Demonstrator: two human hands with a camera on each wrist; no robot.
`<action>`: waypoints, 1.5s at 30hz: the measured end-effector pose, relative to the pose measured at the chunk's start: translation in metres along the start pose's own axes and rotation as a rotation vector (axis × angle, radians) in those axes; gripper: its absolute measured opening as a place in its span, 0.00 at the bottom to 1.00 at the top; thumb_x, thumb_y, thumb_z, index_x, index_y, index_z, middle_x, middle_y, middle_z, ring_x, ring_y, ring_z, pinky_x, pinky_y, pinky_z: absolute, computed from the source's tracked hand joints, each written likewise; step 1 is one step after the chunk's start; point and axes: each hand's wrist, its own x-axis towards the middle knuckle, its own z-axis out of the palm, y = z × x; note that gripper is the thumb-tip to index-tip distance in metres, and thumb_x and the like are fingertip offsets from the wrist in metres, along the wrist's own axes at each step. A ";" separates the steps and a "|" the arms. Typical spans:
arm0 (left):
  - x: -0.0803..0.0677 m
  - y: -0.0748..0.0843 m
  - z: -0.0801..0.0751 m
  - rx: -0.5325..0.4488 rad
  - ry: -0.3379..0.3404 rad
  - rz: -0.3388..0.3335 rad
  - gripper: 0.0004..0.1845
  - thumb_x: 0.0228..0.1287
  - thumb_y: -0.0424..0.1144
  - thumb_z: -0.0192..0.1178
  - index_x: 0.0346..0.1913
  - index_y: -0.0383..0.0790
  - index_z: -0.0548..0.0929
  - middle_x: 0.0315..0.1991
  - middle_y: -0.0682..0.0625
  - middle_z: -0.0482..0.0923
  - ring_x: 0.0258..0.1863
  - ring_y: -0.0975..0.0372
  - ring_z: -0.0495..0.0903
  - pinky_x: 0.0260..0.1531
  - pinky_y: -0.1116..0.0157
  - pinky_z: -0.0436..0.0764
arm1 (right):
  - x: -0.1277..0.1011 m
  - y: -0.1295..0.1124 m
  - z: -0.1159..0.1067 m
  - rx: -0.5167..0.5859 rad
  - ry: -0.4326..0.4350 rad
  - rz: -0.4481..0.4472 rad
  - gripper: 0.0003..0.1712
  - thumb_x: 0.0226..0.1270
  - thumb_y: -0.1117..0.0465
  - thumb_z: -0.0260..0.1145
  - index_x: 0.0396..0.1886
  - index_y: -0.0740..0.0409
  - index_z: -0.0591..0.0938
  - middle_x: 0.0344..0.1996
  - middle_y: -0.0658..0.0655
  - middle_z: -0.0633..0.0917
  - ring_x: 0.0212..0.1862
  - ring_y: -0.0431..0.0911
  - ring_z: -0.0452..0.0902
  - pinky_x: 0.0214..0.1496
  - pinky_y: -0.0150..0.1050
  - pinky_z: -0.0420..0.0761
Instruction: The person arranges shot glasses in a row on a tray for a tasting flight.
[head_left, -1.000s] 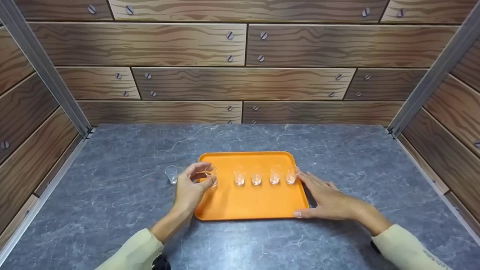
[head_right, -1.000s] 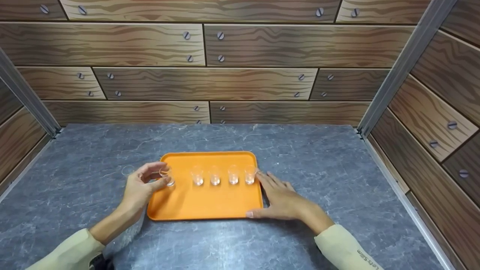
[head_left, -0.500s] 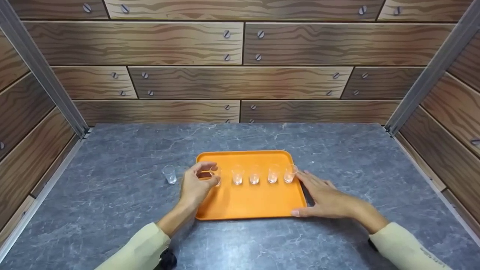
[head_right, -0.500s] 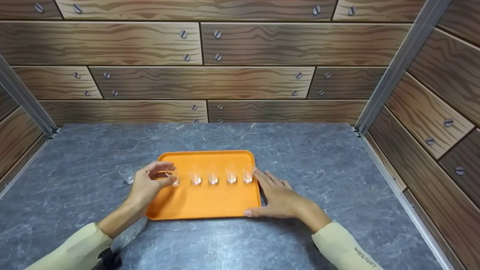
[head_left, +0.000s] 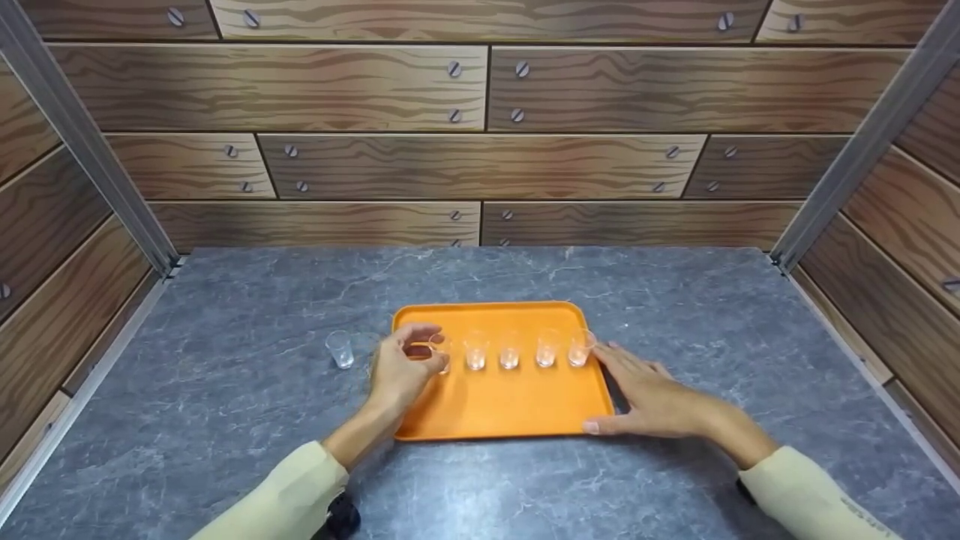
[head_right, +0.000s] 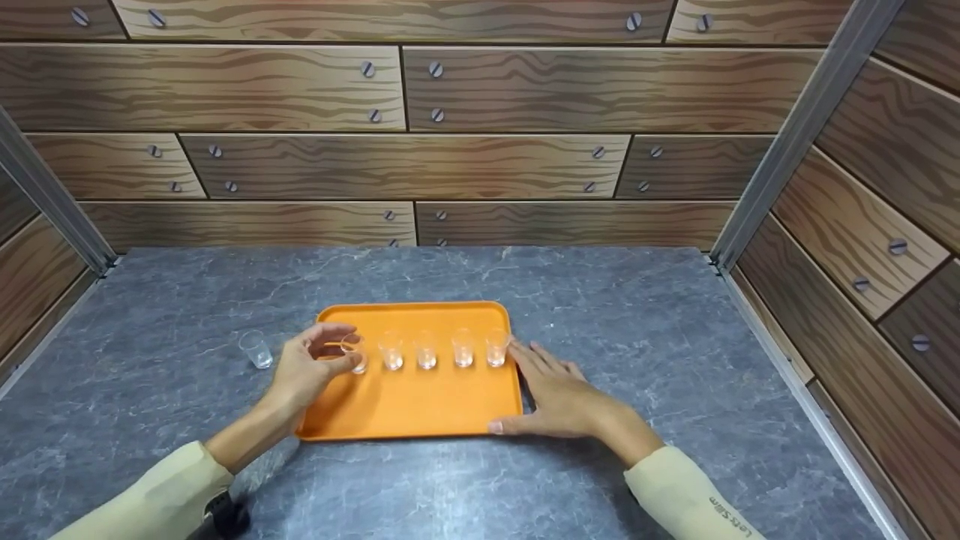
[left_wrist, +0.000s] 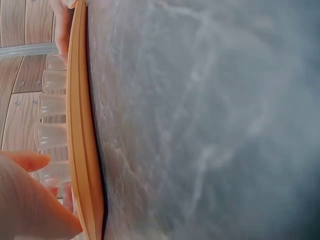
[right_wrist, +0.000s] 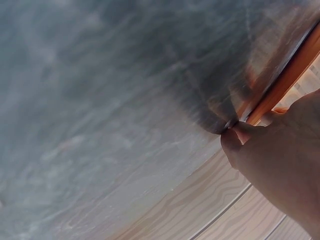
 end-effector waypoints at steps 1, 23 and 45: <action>0.000 0.000 0.001 0.000 -0.004 0.000 0.23 0.52 0.20 0.69 0.54 0.29 0.83 0.47 0.37 0.86 0.42 0.54 0.83 0.43 0.70 0.82 | 0.000 0.000 0.000 0.001 0.002 -0.003 0.68 0.58 0.22 0.64 0.85 0.50 0.45 0.84 0.53 0.46 0.83 0.58 0.41 0.72 0.79 0.46; -0.008 0.002 0.000 -0.003 -0.011 -0.034 0.32 0.49 0.26 0.75 0.60 0.30 0.76 0.54 0.37 0.80 0.48 0.51 0.80 0.45 0.66 0.82 | 0.001 0.001 0.000 0.014 -0.003 0.012 0.68 0.57 0.22 0.65 0.85 0.47 0.45 0.84 0.51 0.45 0.83 0.57 0.41 0.73 0.78 0.45; -0.024 0.005 -0.029 -0.073 0.097 0.077 0.26 0.58 0.27 0.71 0.59 0.31 0.76 0.56 0.34 0.78 0.53 0.42 0.79 0.56 0.59 0.81 | 0.003 0.001 0.000 0.005 -0.020 0.023 0.68 0.57 0.21 0.64 0.85 0.47 0.43 0.84 0.54 0.46 0.83 0.58 0.41 0.73 0.78 0.44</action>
